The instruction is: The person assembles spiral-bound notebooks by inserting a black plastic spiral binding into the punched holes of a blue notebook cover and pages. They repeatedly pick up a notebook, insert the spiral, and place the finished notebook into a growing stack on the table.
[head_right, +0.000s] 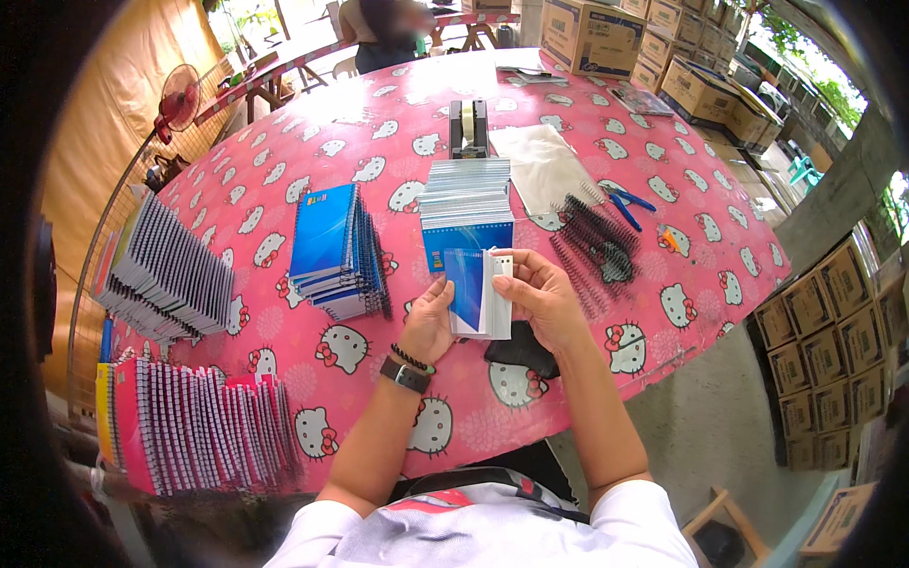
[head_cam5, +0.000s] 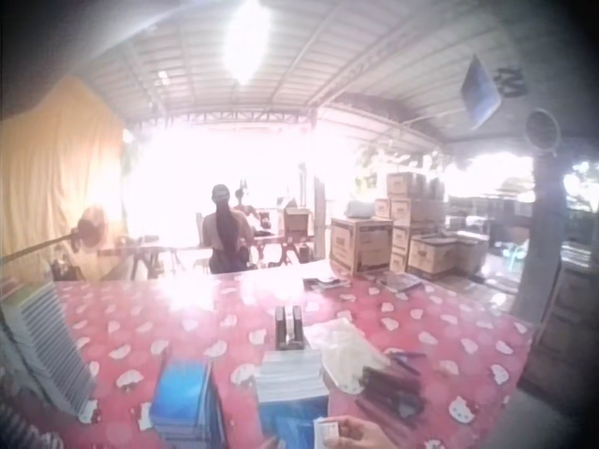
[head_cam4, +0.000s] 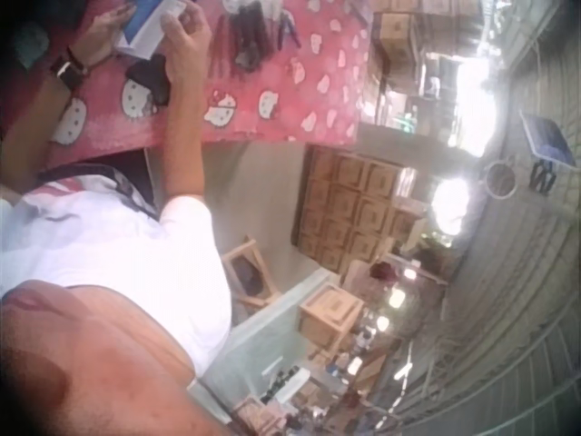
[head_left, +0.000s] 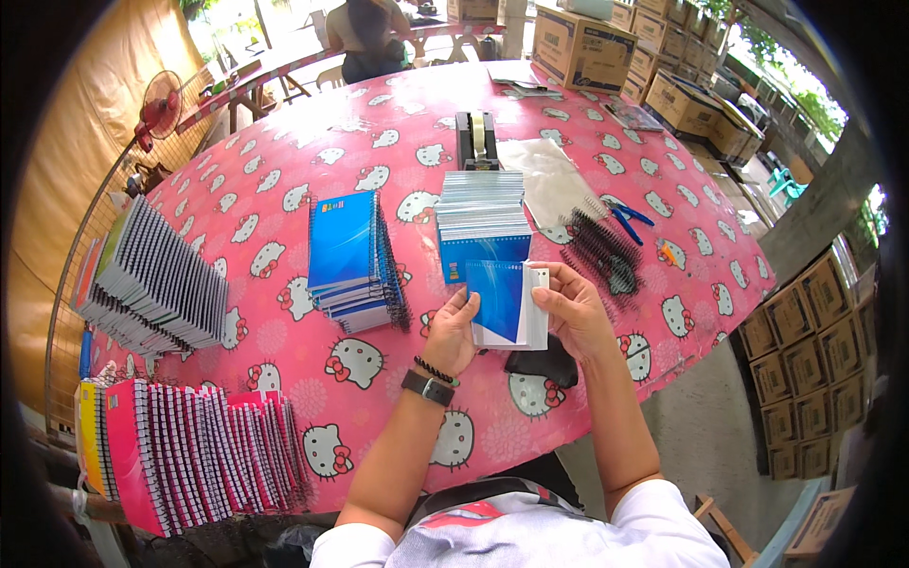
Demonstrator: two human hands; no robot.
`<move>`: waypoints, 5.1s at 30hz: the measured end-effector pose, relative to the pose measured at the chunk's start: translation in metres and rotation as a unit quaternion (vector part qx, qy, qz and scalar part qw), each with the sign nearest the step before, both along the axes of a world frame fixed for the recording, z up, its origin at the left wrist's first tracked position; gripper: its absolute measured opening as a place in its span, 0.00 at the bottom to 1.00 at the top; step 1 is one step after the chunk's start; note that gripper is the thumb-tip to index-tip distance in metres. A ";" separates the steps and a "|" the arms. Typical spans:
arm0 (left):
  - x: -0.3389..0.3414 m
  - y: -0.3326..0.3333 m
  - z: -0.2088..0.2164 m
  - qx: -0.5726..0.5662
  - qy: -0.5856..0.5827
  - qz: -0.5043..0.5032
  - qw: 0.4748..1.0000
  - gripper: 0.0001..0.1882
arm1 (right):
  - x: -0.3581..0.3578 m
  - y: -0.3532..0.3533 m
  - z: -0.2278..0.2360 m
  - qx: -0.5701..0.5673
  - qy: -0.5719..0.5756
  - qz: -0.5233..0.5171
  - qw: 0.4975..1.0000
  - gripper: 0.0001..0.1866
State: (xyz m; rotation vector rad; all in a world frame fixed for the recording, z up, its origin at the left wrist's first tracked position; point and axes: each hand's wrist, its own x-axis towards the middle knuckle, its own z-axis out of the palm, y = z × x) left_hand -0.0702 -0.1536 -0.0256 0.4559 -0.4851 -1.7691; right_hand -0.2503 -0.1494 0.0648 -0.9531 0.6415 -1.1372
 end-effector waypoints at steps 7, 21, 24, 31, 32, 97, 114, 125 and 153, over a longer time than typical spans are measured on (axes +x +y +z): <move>0.001 0.001 0.003 -0.010 0.008 -0.005 1.000 0.12 | 0.002 0.007 0.009 0.000 0.030 -0.027 0.999 0.21; -0.004 0.002 0.003 0.002 0.009 -0.007 1.000 0.13 | -0.004 0.011 0.014 -0.080 0.157 -0.079 0.981 0.18; -0.004 0.004 0.005 0.001 0.003 -0.007 1.000 0.14 | -0.004 0.013 0.019 -0.060 0.140 -0.066 0.986 0.19; -0.005 0.003 0.002 0.001 0.008 -0.016 1.000 0.13 | -0.007 0.012 0.015 -0.044 0.091 -0.055 0.993 0.20; -0.005 0.003 0.001 0.000 0.009 -0.017 1.000 0.13 | -0.007 0.012 0.014 -0.043 0.087 -0.053 0.994 0.20; -0.016 0.012 0.015 -0.143 -0.119 0.036 0.982 0.19 | -0.046 -0.007 -0.008 -0.058 0.209 -0.065 0.974 0.10; 0.050 0.128 0.043 -0.094 -0.368 0.227 0.897 0.12 | 0.019 -0.049 -0.024 -0.293 0.245 -0.207 0.901 0.08; 0.085 0.163 0.010 -0.098 -0.589 0.245 0.764 0.14 | 0.038 -0.005 -0.031 -0.408 0.458 -0.253 0.748 0.16; 0.032 0.161 0.049 -0.175 -0.845 0.357 0.358 0.35 | 0.085 0.083 -0.063 -0.150 0.183 -0.026 0.971 0.09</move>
